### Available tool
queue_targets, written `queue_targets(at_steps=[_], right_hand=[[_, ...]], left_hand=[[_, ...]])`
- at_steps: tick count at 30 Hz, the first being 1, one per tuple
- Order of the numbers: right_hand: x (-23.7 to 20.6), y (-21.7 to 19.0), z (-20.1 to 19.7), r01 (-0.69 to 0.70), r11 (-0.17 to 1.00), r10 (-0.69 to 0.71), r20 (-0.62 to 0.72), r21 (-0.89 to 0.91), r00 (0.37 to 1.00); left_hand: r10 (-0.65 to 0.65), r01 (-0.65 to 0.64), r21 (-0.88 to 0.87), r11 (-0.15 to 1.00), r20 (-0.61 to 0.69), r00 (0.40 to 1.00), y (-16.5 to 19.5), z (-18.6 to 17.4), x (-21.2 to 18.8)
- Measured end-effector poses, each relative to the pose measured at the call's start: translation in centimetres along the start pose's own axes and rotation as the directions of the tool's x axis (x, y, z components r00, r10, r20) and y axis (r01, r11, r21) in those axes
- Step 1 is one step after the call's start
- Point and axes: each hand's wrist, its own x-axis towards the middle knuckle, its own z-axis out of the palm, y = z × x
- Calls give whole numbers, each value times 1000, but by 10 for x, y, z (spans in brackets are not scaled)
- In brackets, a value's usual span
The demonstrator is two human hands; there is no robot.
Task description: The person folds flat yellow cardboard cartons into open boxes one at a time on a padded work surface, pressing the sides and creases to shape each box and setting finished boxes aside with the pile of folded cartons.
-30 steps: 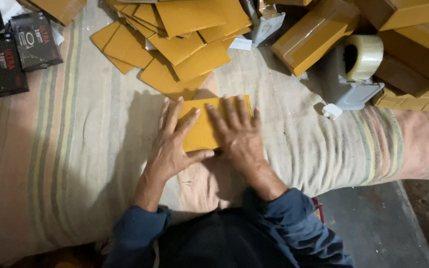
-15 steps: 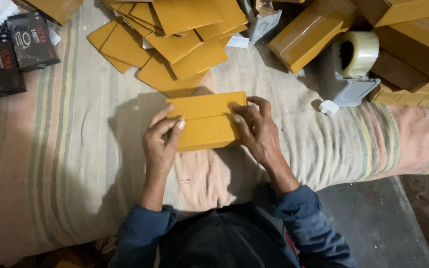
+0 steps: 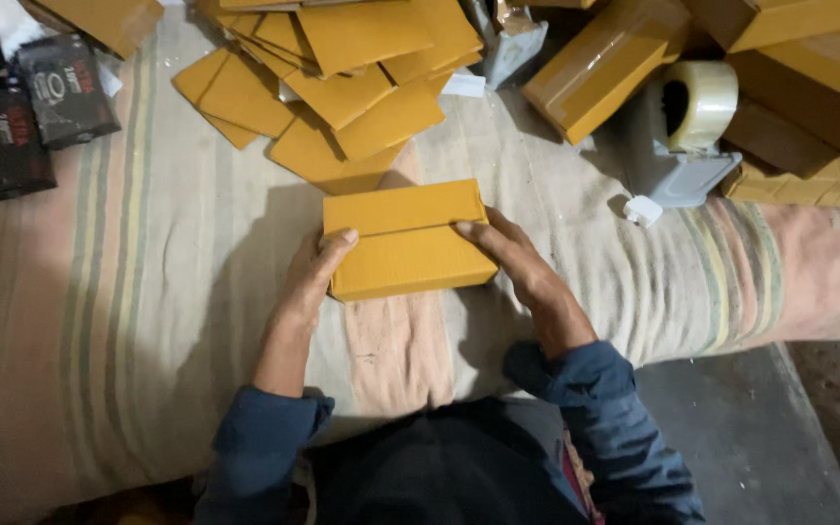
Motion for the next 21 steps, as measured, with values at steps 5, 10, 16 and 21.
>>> queue_targets(at_steps=[5, 10, 16, 21], right_hand=[[4, 10, -3, 38, 999, -38, -23, 18, 999], [2, 15, -16, 216, 976, -211, 150, -14, 966], [-13, 2, -28, 501, 826, -437, 268, -258, 859], [1, -2, -27, 698, 276, -699, 361, -661, 618]], left_hand=[[-141, 142, 1, 990, 50, 989, -4, -9, -4], [-4, 15, -62, 998, 178, 984, -4, -17, -16], [463, -541, 317, 779, 292, 837, 12, -11, -42], [782, -750, 661, 11, 462, 419, 11, -13, -20]])
